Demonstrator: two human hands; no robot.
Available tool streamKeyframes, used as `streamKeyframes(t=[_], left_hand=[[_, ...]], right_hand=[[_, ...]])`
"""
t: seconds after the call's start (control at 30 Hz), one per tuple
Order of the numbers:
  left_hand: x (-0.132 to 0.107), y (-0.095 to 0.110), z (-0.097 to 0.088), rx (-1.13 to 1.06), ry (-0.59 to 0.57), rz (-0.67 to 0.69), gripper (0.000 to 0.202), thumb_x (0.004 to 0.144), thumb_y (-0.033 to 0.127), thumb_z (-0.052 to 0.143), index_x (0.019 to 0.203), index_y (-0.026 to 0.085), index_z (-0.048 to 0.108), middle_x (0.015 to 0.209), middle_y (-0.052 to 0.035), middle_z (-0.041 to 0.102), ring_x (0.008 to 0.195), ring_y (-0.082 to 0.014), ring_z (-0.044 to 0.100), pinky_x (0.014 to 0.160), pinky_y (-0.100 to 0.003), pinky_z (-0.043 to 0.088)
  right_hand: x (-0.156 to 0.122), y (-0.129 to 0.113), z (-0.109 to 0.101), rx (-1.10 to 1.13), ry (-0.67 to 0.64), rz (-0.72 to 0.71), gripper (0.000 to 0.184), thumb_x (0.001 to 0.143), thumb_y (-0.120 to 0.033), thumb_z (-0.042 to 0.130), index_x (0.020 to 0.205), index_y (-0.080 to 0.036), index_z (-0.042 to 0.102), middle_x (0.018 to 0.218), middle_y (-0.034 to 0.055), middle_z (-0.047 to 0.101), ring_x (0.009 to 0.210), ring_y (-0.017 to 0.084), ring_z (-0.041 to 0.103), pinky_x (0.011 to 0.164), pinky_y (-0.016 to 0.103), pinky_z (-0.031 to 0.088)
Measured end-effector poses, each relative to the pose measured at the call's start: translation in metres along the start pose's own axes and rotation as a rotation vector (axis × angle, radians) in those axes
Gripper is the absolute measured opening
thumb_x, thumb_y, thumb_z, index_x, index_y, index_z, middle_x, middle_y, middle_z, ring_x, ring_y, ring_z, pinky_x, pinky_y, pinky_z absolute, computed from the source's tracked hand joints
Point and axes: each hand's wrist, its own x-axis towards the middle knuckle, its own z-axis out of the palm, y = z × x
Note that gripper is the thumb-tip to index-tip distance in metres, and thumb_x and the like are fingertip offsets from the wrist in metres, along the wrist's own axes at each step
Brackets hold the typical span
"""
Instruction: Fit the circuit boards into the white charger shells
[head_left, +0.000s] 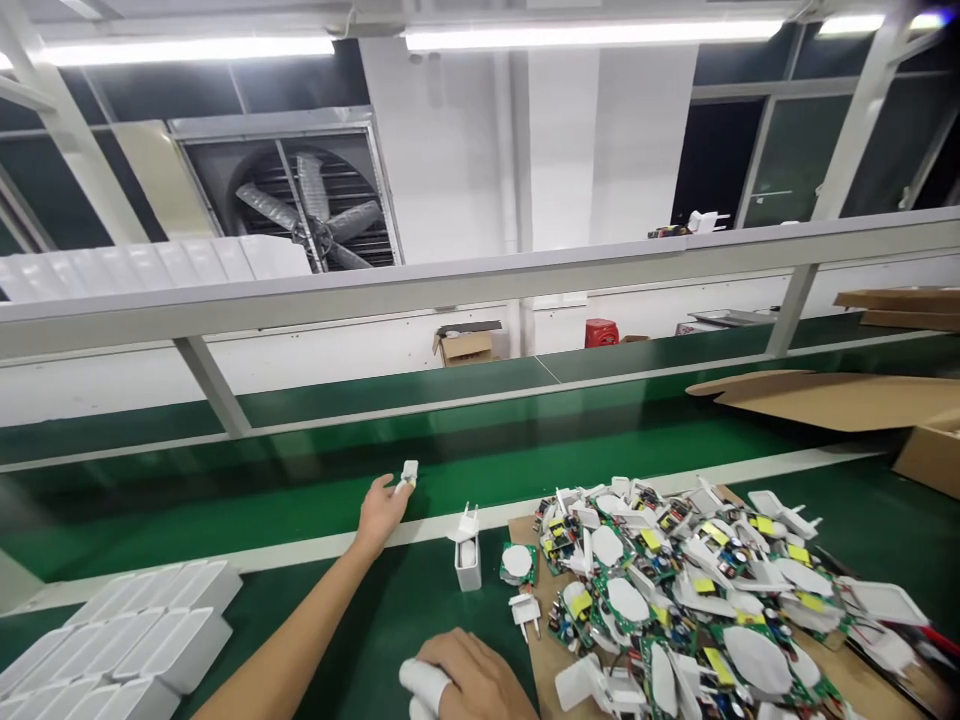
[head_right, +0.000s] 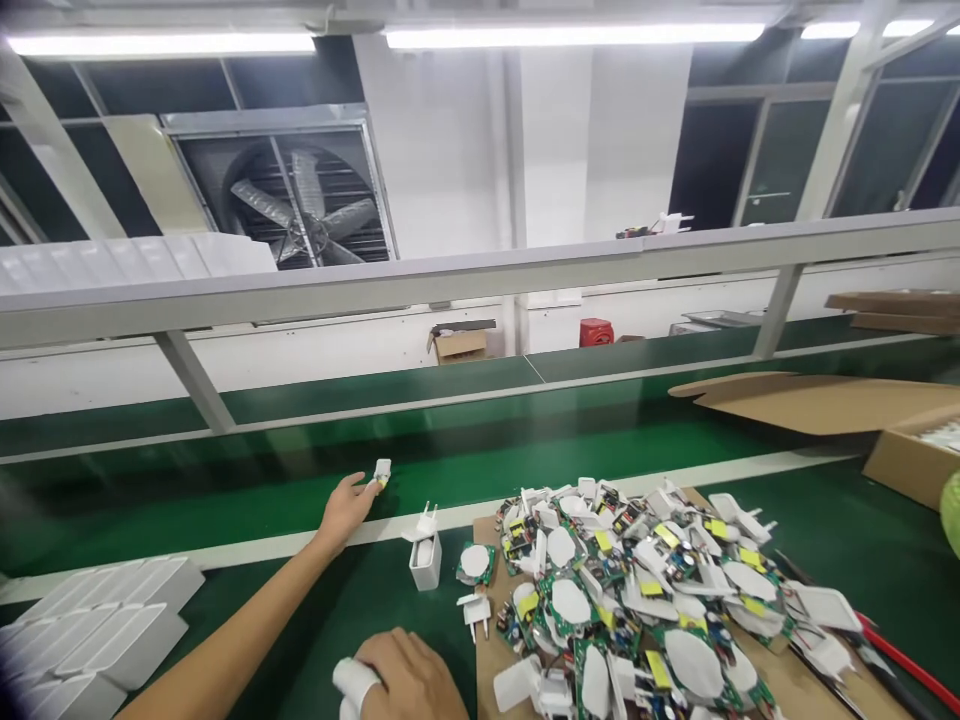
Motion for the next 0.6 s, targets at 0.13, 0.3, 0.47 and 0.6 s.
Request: streamKeyframes(t=[0.13, 0.3, 0.47, 0.6], left_hand=[[-0.037, -0.001, -0.034, -0.135, -0.086, 0.034, 0.043, 0.107, 0.052, 0.052, 0.112, 0.013, 0.069, 0.102, -0.0082, 0.074, 0.09, -0.0222, 0.073, 0.08, -0.037, 0.061], [-0.135, -0.021, -0.067, -0.134, -0.417, 0.046, 0.054, 0.097, 0.062, 0.047, 0.092, 0.015, 0.074, 0.07, -0.006, 0.075, 0.054, -0.0222, 0.071, 0.047, -0.029, 0.052], [-0.201, -0.031, -0.085, 0.01, -0.446, 0.102, 0.044, 0.093, 0.059, 0.063, 0.108, 0.021, 0.078, 0.081, -0.006, 0.078, 0.062, -0.0236, 0.074, 0.055, -0.031, 0.058], [-0.21, -0.049, -0.141, 0.268, -0.021, 0.341, 0.031, 0.095, 0.051, 0.064, 0.109, 0.026, 0.076, 0.112, -0.0116, 0.074, 0.111, -0.0343, 0.068, 0.096, -0.046, 0.056]], right_hand=[[0.02, -0.014, -0.052, -0.009, -0.004, -0.07, 0.047, 0.094, -0.011, 0.05, 0.138, -0.023, 0.058, 0.122, 0.0115, 0.071, 0.104, 0.028, 0.072, 0.092, 0.042, 0.062], [0.027, -0.024, -0.081, -0.038, -0.029, -0.155, 0.08, 0.095, -0.02, 0.063, 0.167, -0.023, 0.027, 0.151, 0.0171, 0.06, 0.137, 0.037, 0.059, 0.109, 0.055, 0.056], [0.003, -0.009, -0.058, -0.031, -0.208, -0.22, 0.076, 0.091, -0.023, 0.07, 0.161, -0.021, 0.04, 0.136, 0.0175, 0.07, 0.125, 0.038, 0.068, 0.1, 0.054, 0.061], [-0.006, -0.008, -0.055, -0.035, -0.343, -0.154, 0.06, 0.095, -0.031, 0.07, 0.151, -0.02, 0.053, 0.132, 0.0161, 0.072, 0.12, 0.036, 0.07, 0.099, 0.053, 0.062]])
